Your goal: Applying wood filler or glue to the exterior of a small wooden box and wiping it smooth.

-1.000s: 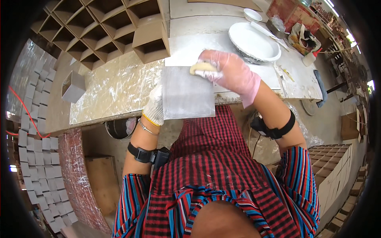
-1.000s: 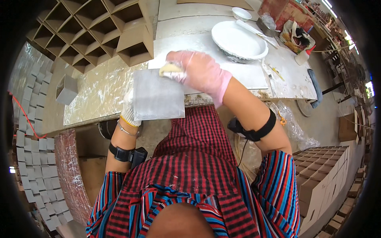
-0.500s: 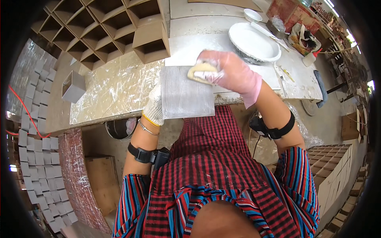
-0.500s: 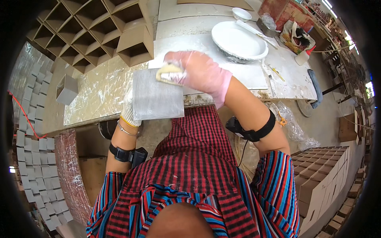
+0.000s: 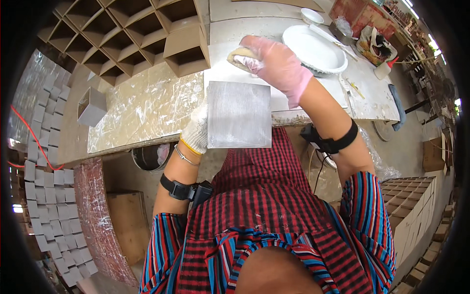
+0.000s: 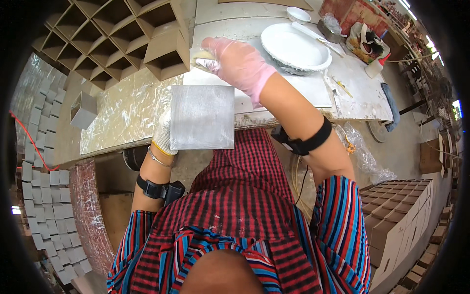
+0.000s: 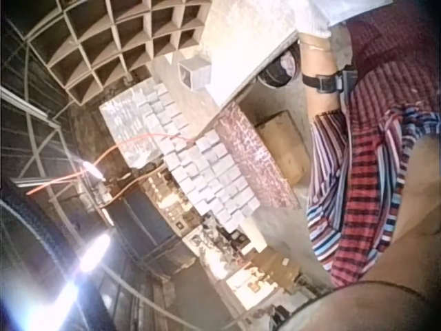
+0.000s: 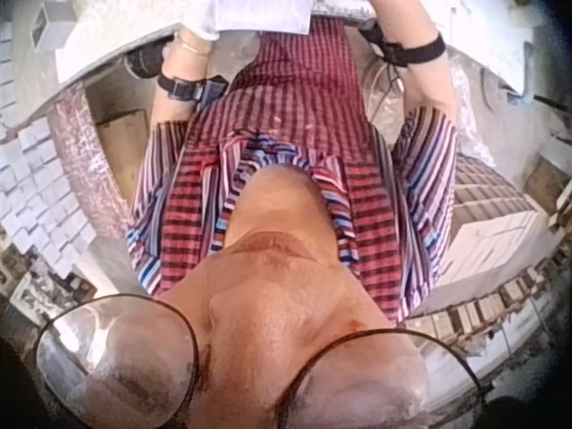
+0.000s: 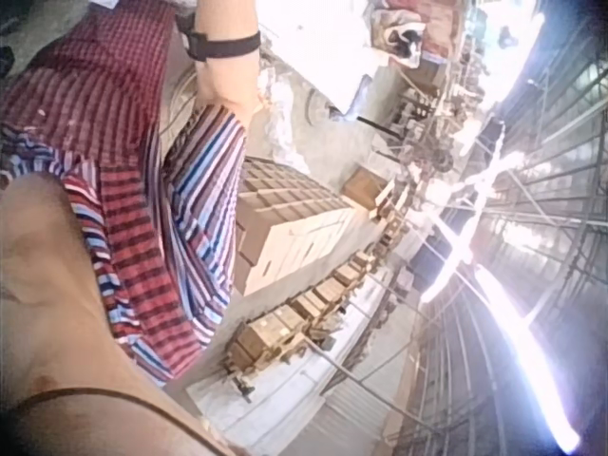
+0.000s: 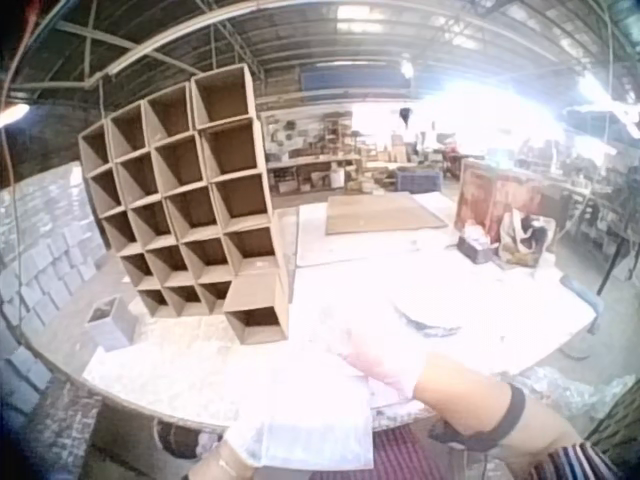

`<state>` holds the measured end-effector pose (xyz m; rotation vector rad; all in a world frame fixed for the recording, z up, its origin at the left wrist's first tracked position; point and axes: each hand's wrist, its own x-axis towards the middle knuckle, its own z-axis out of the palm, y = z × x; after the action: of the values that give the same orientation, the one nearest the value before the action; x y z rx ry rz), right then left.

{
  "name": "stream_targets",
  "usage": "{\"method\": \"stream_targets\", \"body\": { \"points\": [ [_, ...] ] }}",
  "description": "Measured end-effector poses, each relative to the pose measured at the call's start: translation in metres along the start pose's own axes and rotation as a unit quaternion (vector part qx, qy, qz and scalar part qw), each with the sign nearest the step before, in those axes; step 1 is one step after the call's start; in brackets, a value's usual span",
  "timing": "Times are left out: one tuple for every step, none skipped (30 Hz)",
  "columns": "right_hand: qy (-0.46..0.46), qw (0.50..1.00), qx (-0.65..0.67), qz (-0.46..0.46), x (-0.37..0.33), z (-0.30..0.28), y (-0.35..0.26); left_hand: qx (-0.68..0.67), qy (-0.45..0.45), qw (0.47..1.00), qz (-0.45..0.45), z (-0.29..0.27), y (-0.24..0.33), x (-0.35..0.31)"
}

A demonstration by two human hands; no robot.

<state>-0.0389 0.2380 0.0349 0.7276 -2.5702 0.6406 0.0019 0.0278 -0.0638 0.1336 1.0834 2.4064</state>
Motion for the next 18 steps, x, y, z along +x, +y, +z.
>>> {"method": "stream_targets", "body": {
  "points": [
    [0.006,0.997,0.082,-0.005,-0.005,0.000,-0.003,0.046,0.047,0.998,0.018,0.005,-0.002,-0.003],
    [0.012,0.987,0.163,-0.009,-0.010,0.000,-0.009,0.039,0.025,0.999,0.026,0.001,-0.003,0.000],
    [-0.021,0.990,0.138,-0.033,-0.017,-0.007,-0.024,0.032,0.005,0.999,0.030,-0.005,-0.003,0.005],
    [-0.013,0.990,0.119,-0.071,-0.025,0.000,-0.030,0.026,-0.017,0.999,0.032,-0.005,-0.002,0.012],
    [-0.005,0.989,0.099,-0.110,-0.031,0.007,-0.035,0.077,-0.200,0.969,0.120,-0.001,0.004,0.019],
    [0.003,0.985,0.082,-0.151,-0.037,0.010,-0.043,0.165,-0.190,0.962,0.104,-0.024,-0.004,0.026],
    [0.014,0.976,0.099,-0.194,-0.039,0.007,-0.053,0.251,-0.177,0.947,0.091,-0.069,-0.021,0.034],
    [-0.008,0.973,0.113,-0.203,-0.039,0.009,-0.059,0.337,-0.157,0.925,0.077,-0.101,-0.034,0.035],
    [-0.025,0.971,0.115,-0.206,-0.040,0.012,-0.061,0.431,-0.214,0.859,0.177,-0.100,-0.034,0.037],
    [-0.042,0.970,0.119,-0.210,-0.042,0.014,-0.063,0.337,-0.188,0.913,0.133,-0.099,-0.034,0.037],
    [0.003,0.960,0.102,-0.259,-0.045,0.019,-0.064,0.239,-0.158,0.954,0.088,-0.097,-0.035,0.037],
    [0.007,0.963,0.080,-0.259,-0.044,0.022,-0.064,0.148,-0.159,0.975,0.044,-0.075,-0.024,0.027],
    [0.011,0.964,0.059,-0.258,-0.041,0.026,-0.063,0.052,-0.152,0.987,0.001,-0.052,-0.013,0.018],
    [0.015,0.965,0.039,-0.257,-0.038,0.029,-0.059,-0.042,-0.137,0.989,-0.038,-0.030,-0.002,0.007],
    [0.059,0.971,0.003,-0.233,-0.033,0.036,-0.048,0.022,-0.138,0.990,0.005,-0.039,-0.005,0.021],
    [0.059,0.982,-0.027,-0.178,-0.021,0.029,-0.037,0.010,-0.123,0.992,0.008,-0.032,-0.005,0.021],
    [0.057,0.989,-0.057,-0.125,-0.011,0.019,-0.028,-0.003,-0.107,0.994,0.013,-0.027,-0.006,0.021],
    [0.055,0.992,-0.086,-0.073,-0.006,0.013,-0.020,-0.017,-0.090,0.996,0.020,-0.023,-0.008,0.021]
  ]
}}
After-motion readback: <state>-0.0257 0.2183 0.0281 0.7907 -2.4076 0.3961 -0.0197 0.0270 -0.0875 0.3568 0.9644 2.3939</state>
